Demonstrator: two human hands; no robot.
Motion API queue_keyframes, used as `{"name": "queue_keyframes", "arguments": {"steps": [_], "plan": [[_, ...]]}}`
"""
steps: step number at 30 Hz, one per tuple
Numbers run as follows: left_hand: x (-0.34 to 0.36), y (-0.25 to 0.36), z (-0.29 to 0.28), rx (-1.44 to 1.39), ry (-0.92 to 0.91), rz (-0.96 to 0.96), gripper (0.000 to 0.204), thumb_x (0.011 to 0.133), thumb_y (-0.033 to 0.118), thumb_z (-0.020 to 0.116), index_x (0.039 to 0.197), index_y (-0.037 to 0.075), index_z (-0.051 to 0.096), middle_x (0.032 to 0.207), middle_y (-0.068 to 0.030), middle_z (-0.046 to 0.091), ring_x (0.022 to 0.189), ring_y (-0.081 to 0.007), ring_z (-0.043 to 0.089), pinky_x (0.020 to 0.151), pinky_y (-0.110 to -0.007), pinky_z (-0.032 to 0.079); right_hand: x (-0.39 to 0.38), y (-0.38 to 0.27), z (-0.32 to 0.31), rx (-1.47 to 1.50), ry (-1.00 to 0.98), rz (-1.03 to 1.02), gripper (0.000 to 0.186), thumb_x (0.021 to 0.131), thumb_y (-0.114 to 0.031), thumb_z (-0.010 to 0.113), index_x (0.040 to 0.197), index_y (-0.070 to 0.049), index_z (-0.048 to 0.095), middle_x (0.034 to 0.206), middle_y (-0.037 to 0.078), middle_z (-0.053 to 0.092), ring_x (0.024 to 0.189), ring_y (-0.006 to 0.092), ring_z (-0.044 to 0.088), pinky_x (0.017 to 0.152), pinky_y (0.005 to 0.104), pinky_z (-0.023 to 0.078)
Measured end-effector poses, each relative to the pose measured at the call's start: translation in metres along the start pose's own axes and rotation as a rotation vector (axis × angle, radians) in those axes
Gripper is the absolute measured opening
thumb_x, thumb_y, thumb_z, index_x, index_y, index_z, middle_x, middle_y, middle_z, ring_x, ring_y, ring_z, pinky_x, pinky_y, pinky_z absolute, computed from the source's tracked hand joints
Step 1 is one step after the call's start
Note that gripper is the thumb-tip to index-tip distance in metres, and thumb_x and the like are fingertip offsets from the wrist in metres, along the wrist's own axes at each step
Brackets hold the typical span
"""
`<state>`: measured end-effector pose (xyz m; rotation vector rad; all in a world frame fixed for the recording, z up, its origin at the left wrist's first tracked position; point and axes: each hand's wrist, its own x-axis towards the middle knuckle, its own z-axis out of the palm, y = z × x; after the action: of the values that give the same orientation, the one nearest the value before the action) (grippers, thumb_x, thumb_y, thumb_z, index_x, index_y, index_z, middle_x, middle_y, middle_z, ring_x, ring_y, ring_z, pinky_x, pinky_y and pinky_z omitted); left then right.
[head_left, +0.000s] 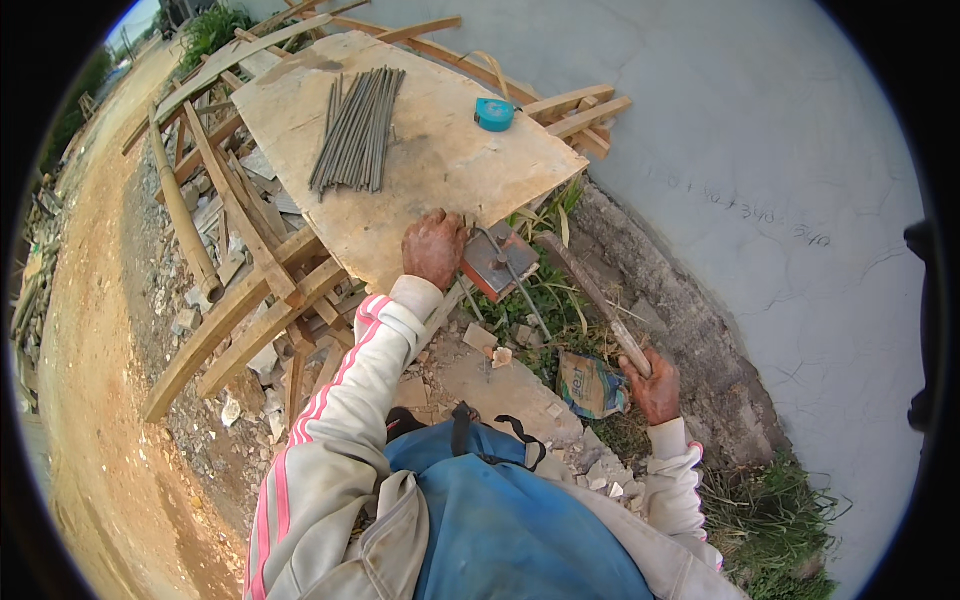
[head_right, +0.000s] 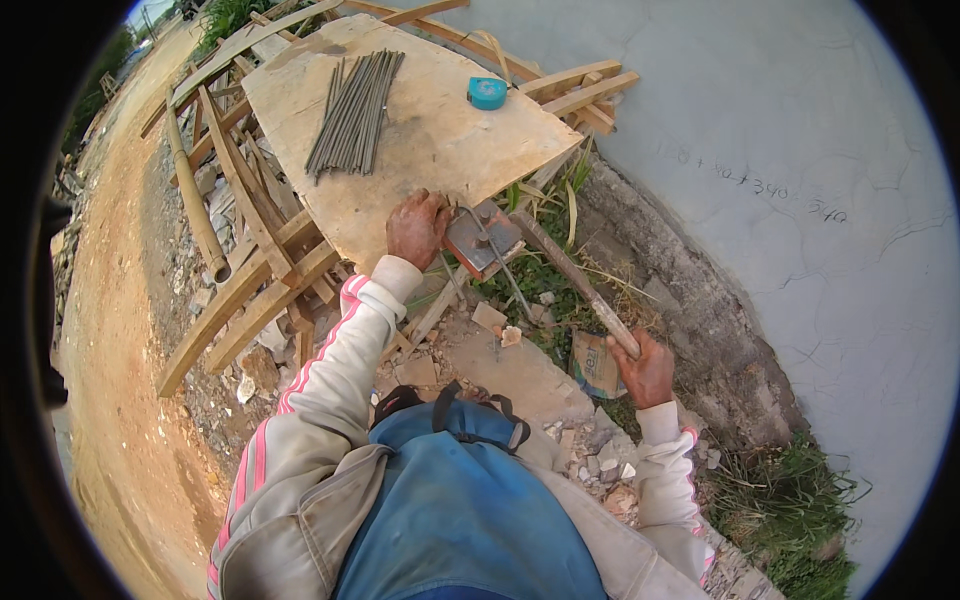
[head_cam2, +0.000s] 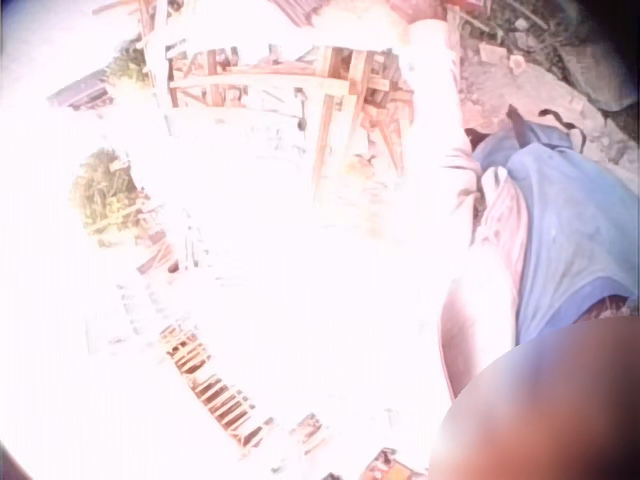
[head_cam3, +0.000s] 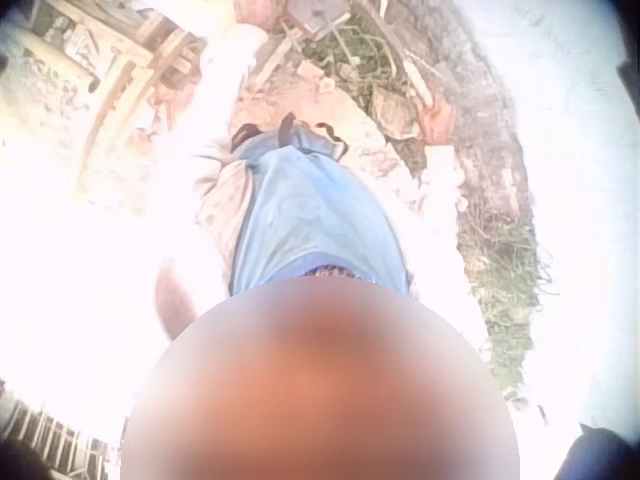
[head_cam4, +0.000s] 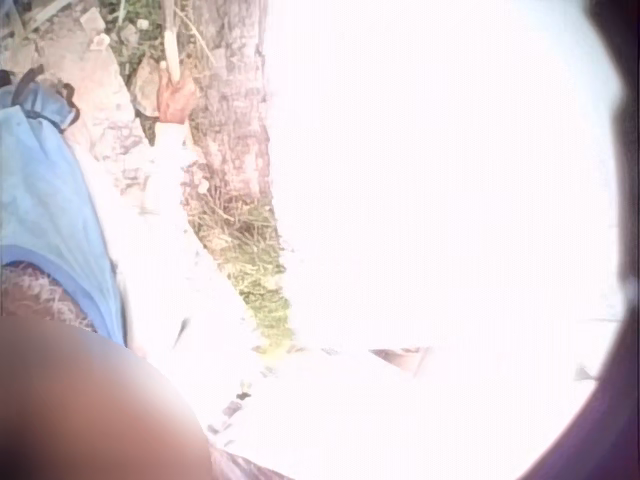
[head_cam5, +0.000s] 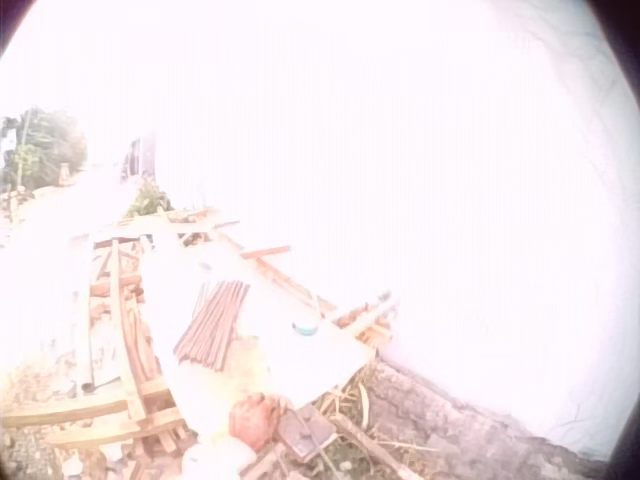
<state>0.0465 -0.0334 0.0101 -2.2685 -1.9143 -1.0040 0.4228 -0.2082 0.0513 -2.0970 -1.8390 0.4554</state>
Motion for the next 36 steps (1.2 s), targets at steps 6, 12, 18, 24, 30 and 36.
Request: {"name": "queue_keyframes", "arguments": {"steps": [6, 12, 18, 24, 30, 36], "plan": [[-0.001, 0.001, 0.001, 0.019, 0.007, -0.016, 0.014, 0.088, 0.021, 0.069, 0.090, 0.008, 0.068, 0.089, -0.0119, 0.063, 0.088, -0.0353, 0.064, 0.079, -0.047, 0.052, 0.043, 0.015, -0.019, -0.070, -0.253, -0.048, 0.041, 0.088, -0.046, 0.075, 0.086, -0.005, 0.074, 0.060, 0.014, 0.064, 0.057, 0.0323, 0.065, 0.058, 0.0444, 0.049], [0.001, -0.001, 0.001, 0.022, -0.036, -0.014, 0.019, 0.089, 0.025, 0.069, 0.093, 0.007, 0.069, 0.093, -0.0121, 0.067, 0.092, -0.0325, 0.066, 0.080, -0.045, 0.055, 0.106, 0.031, -0.025, -0.232, -0.332, -0.203, 0.043, 0.088, -0.050, 0.074, 0.090, -0.007, 0.074, 0.063, 0.016, 0.063, 0.060, 0.0336, 0.065, 0.061, 0.0468, 0.049], [0.002, -0.001, 0.000, 0.000, -0.026, -0.011, 0.018, 0.088, 0.024, 0.069, 0.094, 0.007, 0.069, 0.094, -0.0122, 0.067, 0.092, -0.0326, 0.067, 0.081, -0.045, 0.055, 0.159, 0.048, -0.019, -0.361, -0.226, -0.445, 0.023, 0.084, -0.034, 0.074, 0.088, -0.011, 0.073, 0.072, 0.019, 0.066, 0.067, 0.0409, 0.064, 0.064, 0.0501, 0.049], [0.002, -0.001, 0.001, -0.089, 0.003, -0.025, 0.012, 0.087, 0.019, 0.070, 0.090, 0.008, 0.066, 0.089, -0.0130, 0.063, 0.085, -0.0367, 0.064, 0.077, -0.047, 0.051, 0.146, 0.045, -0.014, -0.420, -0.182, -0.422, 0.019, 0.081, -0.030, 0.073, 0.086, -0.011, 0.072, 0.073, 0.019, 0.067, 0.070, 0.0426, 0.065, 0.065, 0.0508, 0.051], [0.003, -0.001, 0.001, -0.053, -0.003, -0.023, 0.015, 0.087, 0.022, 0.070, 0.090, 0.008, 0.066, 0.088, -0.0129, 0.064, 0.087, -0.0362, 0.064, 0.078, -0.047, 0.051, 0.126, 0.040, -0.023, -0.381, -0.149, -0.347, 0.026, 0.080, -0.036, 0.076, 0.086, -0.011, 0.072, 0.072, 0.018, 0.067, 0.071, 0.0417, 0.066, 0.067, 0.0521, 0.051], [0.003, -0.003, 0.000, -0.035, -0.029, -0.015, 0.014, 0.088, 0.023, 0.068, 0.090, 0.009, 0.067, 0.090, -0.0121, 0.064, 0.089, -0.0353, 0.065, 0.079, -0.047, 0.052, 0.121, 0.116, -0.079, -0.549, -0.133, -0.033, 0.039, 0.081, -0.045, 0.076, 0.079, -0.007, 0.071, 0.073, 0.022, 0.066, 0.073, 0.0429, 0.066, 0.067, 0.0512, 0.051]]}}
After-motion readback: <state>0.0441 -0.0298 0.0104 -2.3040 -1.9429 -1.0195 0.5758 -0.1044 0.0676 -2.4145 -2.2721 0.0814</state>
